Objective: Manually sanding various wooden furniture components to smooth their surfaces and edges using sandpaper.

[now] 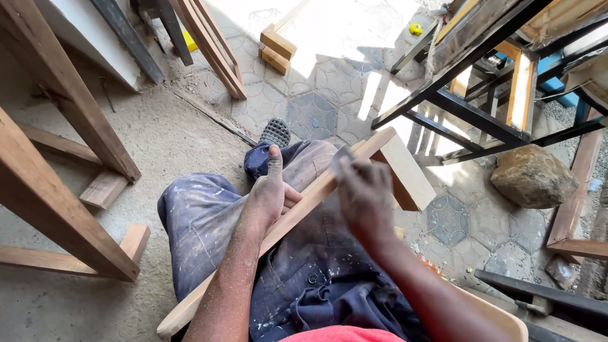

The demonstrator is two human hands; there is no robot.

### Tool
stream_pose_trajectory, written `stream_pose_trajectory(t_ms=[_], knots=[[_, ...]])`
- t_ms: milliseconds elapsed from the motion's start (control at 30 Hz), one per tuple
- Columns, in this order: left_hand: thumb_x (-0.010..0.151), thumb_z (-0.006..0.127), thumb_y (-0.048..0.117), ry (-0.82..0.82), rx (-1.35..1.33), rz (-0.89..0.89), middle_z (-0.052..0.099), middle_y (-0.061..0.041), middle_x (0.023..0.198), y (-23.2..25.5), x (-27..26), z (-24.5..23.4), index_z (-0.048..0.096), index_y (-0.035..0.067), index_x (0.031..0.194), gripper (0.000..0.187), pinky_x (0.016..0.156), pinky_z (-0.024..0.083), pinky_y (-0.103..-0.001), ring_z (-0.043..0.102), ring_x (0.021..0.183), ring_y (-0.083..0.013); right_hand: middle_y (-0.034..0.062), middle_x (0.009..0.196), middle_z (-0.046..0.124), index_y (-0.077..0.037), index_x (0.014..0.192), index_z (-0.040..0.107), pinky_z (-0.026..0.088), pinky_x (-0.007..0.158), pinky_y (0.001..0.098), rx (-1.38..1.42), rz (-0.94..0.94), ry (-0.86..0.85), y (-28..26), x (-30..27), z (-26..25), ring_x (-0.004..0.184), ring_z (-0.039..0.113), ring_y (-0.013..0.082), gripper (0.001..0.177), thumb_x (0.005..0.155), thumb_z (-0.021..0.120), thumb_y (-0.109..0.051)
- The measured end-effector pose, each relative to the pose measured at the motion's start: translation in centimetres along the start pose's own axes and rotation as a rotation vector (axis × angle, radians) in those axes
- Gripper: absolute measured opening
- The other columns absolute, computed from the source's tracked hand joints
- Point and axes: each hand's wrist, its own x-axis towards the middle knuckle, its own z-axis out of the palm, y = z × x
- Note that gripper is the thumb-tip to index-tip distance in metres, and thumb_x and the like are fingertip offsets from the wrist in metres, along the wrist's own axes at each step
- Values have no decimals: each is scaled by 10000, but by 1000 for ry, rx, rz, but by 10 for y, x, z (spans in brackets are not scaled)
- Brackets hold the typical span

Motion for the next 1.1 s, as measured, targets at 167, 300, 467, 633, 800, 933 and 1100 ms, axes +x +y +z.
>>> stream_pose_trajectory(t_ms=[167, 300, 467, 633, 800, 933, 1100], knots=[[887, 42, 862, -3, 75, 26, 741, -150, 696, -22, 34, 6, 802, 29, 726, 1139, 730, 583, -345, 730, 651, -281, 126, 862, 497, -65, 977, 753, 432, 708, 501, -60, -173, -63, -68, 19, -40, 753, 489, 378, 166, 819, 706, -45], [906, 89, 846, 12, 35, -12, 729, -144, 702, -10, 14, 8, 817, -17, 808, 1133, 657, 566, -339, 704, 628, -252, 103, 873, 527, -13, 1158, 758, 445, 729, 404, 72, 147, 29, 31, 7, -7, 811, 494, 297, 269, 922, 696, -126], [915, 65, 830, 17, -31, 1, 701, -164, 679, -9, 19, 1, 803, -48, 806, 1153, 539, 539, -299, 667, 550, -246, 151, 736, 482, -28, 907, 720, 380, 640, 483, 128, -165, 26, -72, 43, -52, 637, 430, 387, 101, 892, 626, -63], [890, 68, 864, -6, -37, 12, 746, -239, 801, -14, 19, 3, 784, -107, 957, 1208, 593, 575, -331, 732, 675, -296, 188, 847, 538, -45, 1084, 755, 449, 660, 492, -10, 110, 26, 54, 36, -25, 710, 532, 402, 231, 870, 671, -71], [899, 87, 874, 8, 92, 48, 771, -180, 776, -21, 22, 12, 825, -15, 883, 1156, 760, 583, -342, 751, 701, -270, 82, 1362, 650, -214, 1261, 733, 476, 983, 489, 62, 376, -313, 128, 52, -66, 1236, 585, 347, 235, 1057, 636, -282], [867, 97, 900, 15, 144, 19, 783, -127, 761, -10, 10, 16, 841, 43, 839, 1135, 846, 568, -317, 767, 775, -256, 39, 1117, 670, -174, 1296, 681, 552, 953, 369, -436, -25, -596, 38, 29, -42, 1039, 667, 206, 485, 812, 714, -151], [910, 109, 844, 8, 90, -1, 784, -181, 821, -13, 12, 14, 819, -28, 924, 1124, 821, 573, -328, 758, 762, -270, 14, 1382, 664, -206, 1389, 629, 446, 1084, 413, 14, -118, -291, 115, -1, -33, 1291, 605, 267, 442, 955, 601, -128]])
